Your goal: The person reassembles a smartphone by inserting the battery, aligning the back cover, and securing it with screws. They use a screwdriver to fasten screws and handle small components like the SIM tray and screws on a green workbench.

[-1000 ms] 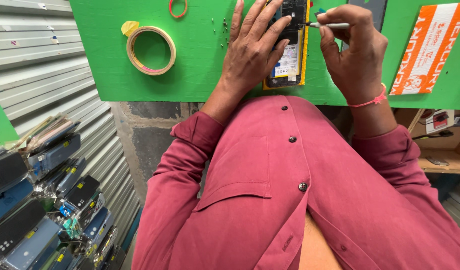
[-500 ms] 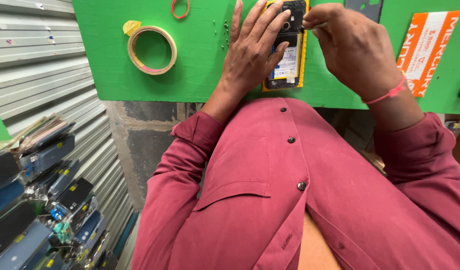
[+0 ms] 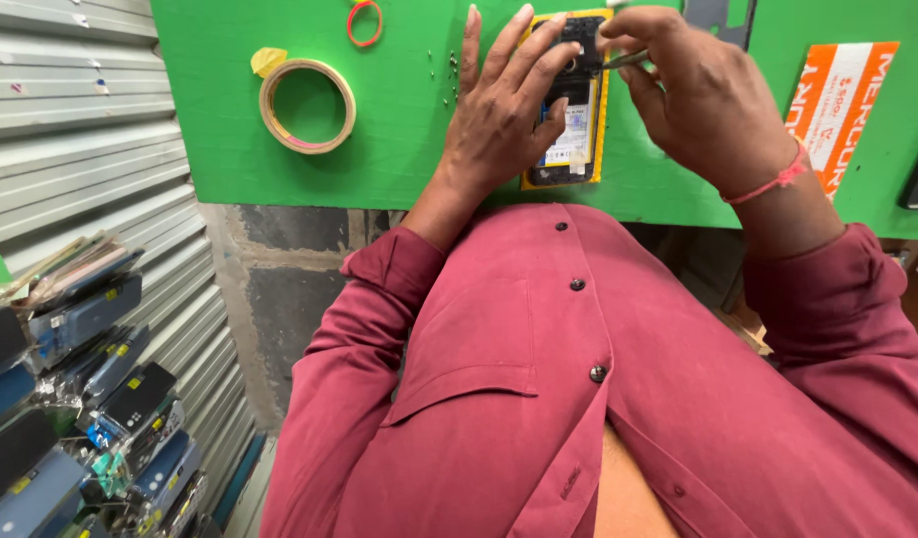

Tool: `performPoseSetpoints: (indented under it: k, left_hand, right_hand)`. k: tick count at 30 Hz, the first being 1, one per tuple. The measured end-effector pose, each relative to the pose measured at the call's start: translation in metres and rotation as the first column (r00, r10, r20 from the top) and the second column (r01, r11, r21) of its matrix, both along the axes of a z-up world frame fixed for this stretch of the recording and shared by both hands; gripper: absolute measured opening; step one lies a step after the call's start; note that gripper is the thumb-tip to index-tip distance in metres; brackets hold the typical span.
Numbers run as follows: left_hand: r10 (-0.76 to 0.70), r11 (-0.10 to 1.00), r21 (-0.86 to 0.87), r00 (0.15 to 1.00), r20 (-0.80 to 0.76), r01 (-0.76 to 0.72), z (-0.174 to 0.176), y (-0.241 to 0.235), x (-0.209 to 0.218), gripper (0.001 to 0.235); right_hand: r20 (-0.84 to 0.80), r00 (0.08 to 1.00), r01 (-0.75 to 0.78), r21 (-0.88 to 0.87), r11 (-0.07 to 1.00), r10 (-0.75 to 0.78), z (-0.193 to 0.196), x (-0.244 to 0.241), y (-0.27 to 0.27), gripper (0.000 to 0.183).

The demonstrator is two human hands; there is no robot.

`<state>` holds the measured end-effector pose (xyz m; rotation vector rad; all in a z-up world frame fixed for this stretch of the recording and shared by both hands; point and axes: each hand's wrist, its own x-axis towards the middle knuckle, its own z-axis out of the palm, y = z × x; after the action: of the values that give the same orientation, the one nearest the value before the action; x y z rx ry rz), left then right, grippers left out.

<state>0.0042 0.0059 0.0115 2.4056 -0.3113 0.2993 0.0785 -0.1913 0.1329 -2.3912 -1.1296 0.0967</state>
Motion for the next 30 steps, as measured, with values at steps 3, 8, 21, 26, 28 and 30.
performPoseSetpoints:
  k: [3, 8, 21, 26, 28, 30]
  left_hand:
    - [-0.003, 1.000, -0.015, 1.000, -0.012, 0.003, -0.001, -0.002, -0.003, 0.055]
    - [-0.006, 1.000, -0.009, 1.000, -0.016, 0.006, 0.004, -0.003, -0.003, 0.057]
    - [0.006, 1.000, 0.013, 1.000, -0.009, -0.006, 0.001, -0.004, -0.002, 0.059]
    - [0.016, 1.000, 0.017, 1.000, -0.011, -0.016, -0.002, -0.004, -0.004, 0.058]
    - [0.009, 1.000, 0.016, 1.000, -0.004, -0.009, -0.002, -0.004, -0.003, 0.058]
    - [0.005, 1.000, 0.013, 1.000, -0.006, -0.005, -0.002, -0.005, -0.002, 0.058]
  right_hand:
    - [0.097, 0.983, 0.166, -0.082, 0.983, -0.157, -0.003, -0.002, 0.005, 0.031]
    - [-0.016, 0.999, 0.047, -0.021, 0.999, -0.047, 0.007, -0.001, 0.010, 0.033]
    - [0.042, 0.999, 0.013, -0.040, 0.999, -0.012, -0.007, -0.005, 0.003, 0.037]
    - [0.024, 1.000, -0.010, -0.029, 1.000, 0.010, -0.012, -0.007, 0.000, 0.035]
    - [0.002, 1.000, 0.020, -0.003, 1.000, -0.020, -0.015, -0.008, 0.000, 0.032]
    - [-0.017, 0.997, 0.071, 0.006, 0.997, -0.071, -0.018, -0.010, 0.000, 0.031]
